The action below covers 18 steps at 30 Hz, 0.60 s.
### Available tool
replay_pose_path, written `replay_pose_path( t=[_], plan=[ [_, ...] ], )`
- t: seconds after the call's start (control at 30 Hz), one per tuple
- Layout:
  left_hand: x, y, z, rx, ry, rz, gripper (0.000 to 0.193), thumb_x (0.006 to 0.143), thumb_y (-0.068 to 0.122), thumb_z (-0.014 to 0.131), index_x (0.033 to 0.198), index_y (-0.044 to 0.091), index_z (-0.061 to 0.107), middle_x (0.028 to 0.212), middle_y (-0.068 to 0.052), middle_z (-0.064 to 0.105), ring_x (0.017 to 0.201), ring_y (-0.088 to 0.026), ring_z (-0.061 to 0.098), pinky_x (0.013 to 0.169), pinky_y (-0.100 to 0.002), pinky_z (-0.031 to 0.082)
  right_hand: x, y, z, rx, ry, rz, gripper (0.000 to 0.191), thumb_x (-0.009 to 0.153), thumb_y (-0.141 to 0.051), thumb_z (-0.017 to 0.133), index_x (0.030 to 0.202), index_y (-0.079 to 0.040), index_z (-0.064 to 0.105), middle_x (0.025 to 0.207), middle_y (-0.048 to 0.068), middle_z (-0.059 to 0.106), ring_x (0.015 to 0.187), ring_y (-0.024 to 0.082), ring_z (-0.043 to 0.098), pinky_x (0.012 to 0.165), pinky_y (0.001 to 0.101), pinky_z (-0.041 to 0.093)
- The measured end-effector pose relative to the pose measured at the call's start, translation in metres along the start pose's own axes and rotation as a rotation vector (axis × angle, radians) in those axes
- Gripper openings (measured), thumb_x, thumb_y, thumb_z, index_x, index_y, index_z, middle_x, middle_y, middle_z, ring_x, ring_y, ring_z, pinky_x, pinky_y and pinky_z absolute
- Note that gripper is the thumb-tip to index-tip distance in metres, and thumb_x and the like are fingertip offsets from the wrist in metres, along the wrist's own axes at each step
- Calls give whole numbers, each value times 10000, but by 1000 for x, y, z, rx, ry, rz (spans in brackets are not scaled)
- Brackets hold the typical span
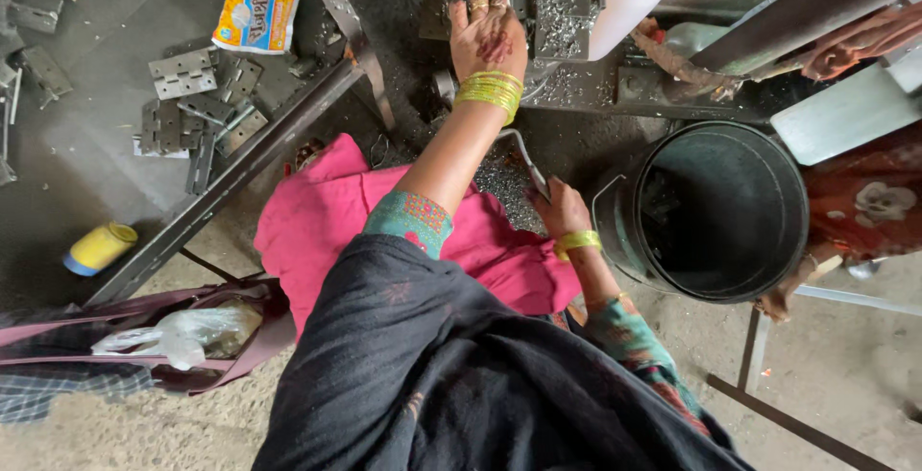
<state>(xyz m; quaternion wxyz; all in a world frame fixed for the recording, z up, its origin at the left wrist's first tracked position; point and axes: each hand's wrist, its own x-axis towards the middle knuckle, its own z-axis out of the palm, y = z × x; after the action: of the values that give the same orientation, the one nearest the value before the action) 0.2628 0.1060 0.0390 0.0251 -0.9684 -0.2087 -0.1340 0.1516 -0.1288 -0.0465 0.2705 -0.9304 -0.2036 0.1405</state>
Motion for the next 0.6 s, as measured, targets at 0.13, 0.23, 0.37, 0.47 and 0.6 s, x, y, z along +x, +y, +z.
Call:
replay_pose_path(
  t=[0.13,0.23,0.37,0.47,0.6],
  plan=[
    [-11,-3,-13,-113,-174,59,423,1100,159,425,1487,51,558,1574,-83,494,1527,-264,390,1247,-517,260,-1,12,3,-39,34,-38,509,900,-476,751,847,17,638,842,298,659,882,508,635,715,560,497],
    [-14,-2,-23,-197,-15,22,447,944,121,482,1375,85,593,1540,-27,476,1464,-273,361,1165,-531,258,6,13,-13,-21,15,-40,455,901,-471,714,904,-20,648,834,277,669,851,502,644,697,568,483],
    [-18,-2,-34,-189,41,30,406,963,90,494,1339,53,644,1545,-63,503,1465,-289,370,1147,-539,273,3,11,-11,36,-57,66,455,891,-481,697,895,-27,657,815,267,675,828,480,665,705,547,498],
    [-23,-7,-42,-198,-52,42,375,1012,102,476,1336,77,663,1573,-64,480,1501,-279,351,1206,-543,242,-6,9,6,85,61,-43,477,905,-463,705,875,9,642,829,272,672,834,500,642,693,555,496],
    [-25,-12,-48,-146,-132,86,379,967,124,470,1297,90,652,1593,-42,448,1482,-282,316,1179,-564,198,-5,8,0,26,6,3,443,905,-463,702,898,-21,671,836,274,671,834,493,657,704,558,510]
  ],
)
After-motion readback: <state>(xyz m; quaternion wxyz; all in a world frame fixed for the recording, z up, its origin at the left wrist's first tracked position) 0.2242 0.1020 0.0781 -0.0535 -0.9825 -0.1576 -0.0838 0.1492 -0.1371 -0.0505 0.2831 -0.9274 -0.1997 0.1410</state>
